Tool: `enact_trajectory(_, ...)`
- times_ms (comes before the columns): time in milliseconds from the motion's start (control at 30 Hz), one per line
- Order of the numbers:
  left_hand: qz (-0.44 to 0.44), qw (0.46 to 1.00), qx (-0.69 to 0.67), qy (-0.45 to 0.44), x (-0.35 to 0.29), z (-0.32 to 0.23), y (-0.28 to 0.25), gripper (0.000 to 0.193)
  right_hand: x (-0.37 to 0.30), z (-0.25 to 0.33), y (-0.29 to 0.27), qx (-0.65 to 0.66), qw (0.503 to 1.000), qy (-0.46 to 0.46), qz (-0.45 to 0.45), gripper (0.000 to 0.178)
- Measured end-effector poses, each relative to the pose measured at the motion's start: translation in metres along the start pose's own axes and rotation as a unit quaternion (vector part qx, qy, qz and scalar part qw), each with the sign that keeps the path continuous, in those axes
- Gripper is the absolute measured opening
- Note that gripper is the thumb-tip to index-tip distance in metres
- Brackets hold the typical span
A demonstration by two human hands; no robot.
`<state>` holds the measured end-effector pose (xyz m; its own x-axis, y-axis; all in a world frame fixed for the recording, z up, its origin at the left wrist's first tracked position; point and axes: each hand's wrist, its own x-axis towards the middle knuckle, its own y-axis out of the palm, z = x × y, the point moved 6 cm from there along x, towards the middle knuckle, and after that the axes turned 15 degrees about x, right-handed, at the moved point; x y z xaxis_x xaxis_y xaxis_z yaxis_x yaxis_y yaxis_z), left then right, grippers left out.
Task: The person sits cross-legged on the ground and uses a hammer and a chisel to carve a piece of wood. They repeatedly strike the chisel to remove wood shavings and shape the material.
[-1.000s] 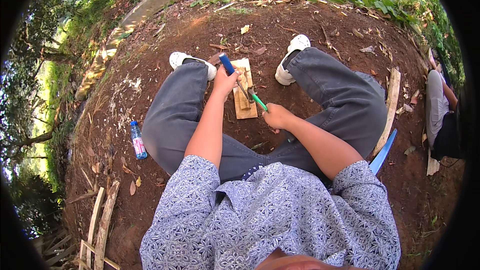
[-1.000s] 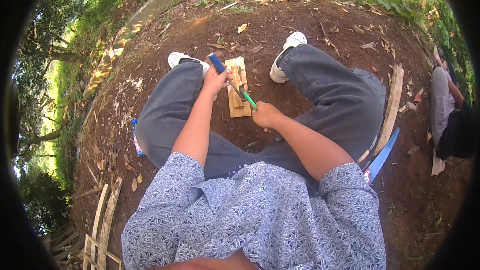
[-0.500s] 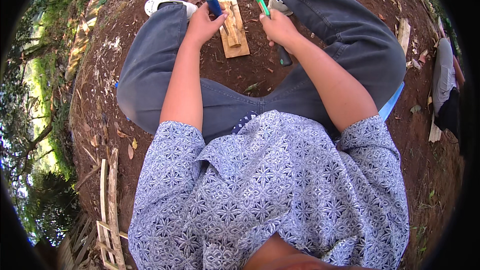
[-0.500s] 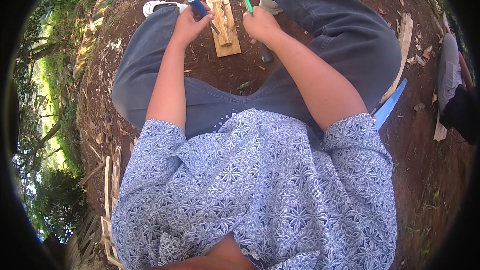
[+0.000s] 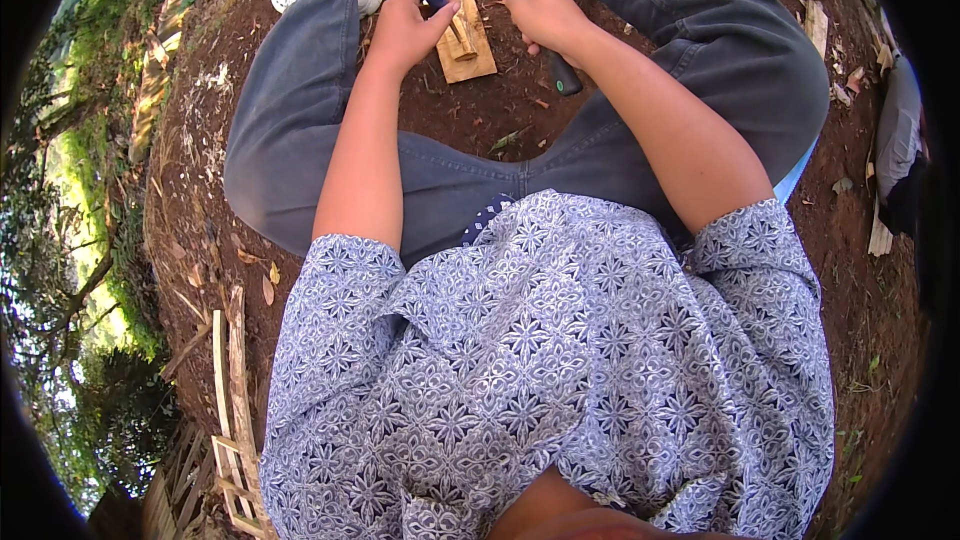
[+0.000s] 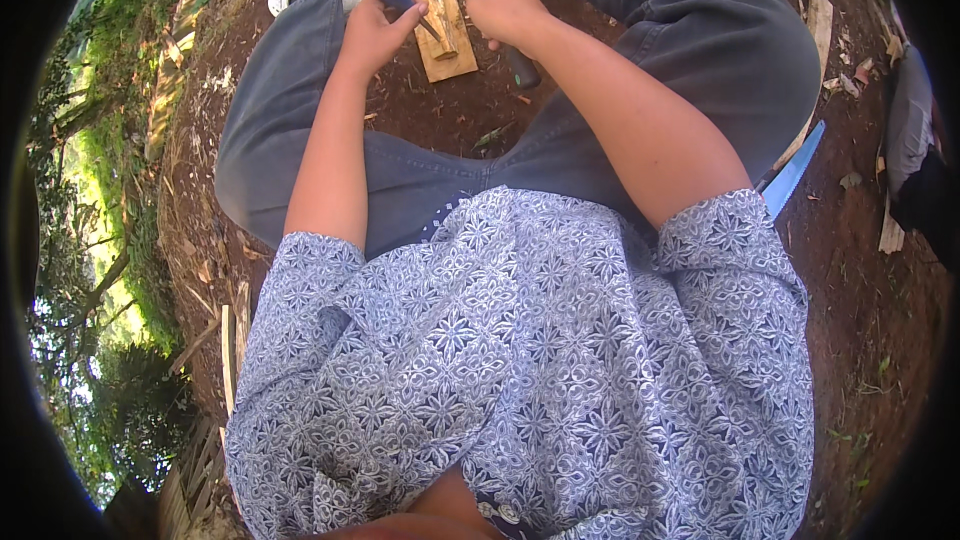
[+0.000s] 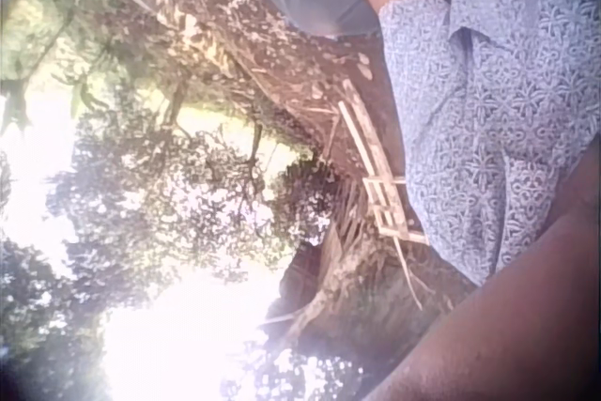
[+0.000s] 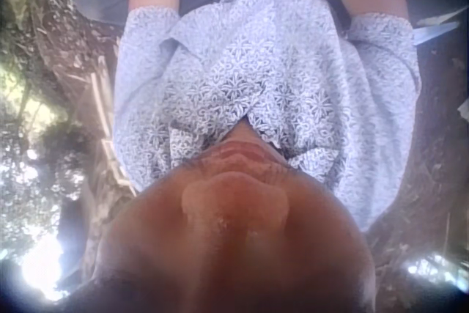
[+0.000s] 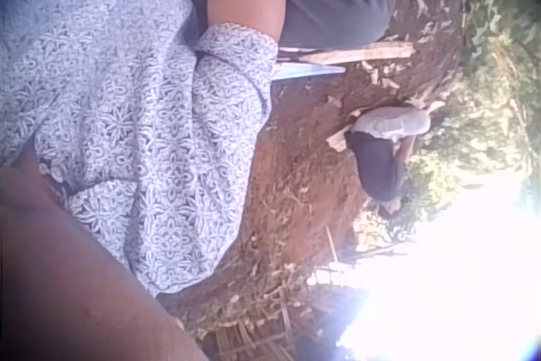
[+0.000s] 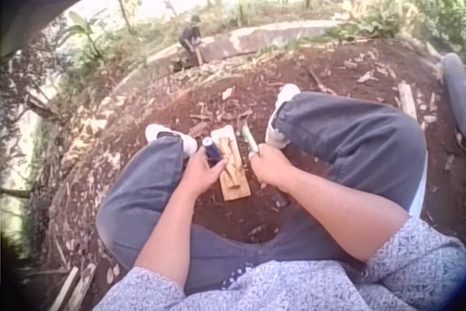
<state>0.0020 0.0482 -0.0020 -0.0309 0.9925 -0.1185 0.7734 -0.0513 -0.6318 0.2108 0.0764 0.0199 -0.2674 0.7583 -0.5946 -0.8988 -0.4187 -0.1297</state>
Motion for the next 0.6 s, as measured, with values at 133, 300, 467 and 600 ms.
enact_trajectory(133, -0.003, 1.0, -0.009, 0.007, 0.0005, 0.005, 0.0026, 0.029, -0.0005, 0.0009, 0.0009, -0.002, 1.0, -0.022, -0.002, 0.036)
enact_trajectory(300, 0.004, 1.0, 0.015, 0.015, 0.0014, 0.003, 0.0025, 0.034, -0.0025, 0.0031, 0.0019, -0.014, 1.0, -0.027, -0.001, 0.035)
enact_trajectory(467, -0.003, 1.0, 0.019, 0.012, 0.0003, 0.0014, 0.0008, 0.034, -0.0031, 0.0036, 0.002, -0.027, 0.999, -0.027, 0.003, 0.035)
enact_trajectory(600, -0.005, 1.0, 0.018, 0.014, -0.0011, -0.0014, 0.0003, 0.033, -0.0039, 0.0041, 0.0014, -0.022, 0.999, -0.027, 0.001, 0.036)
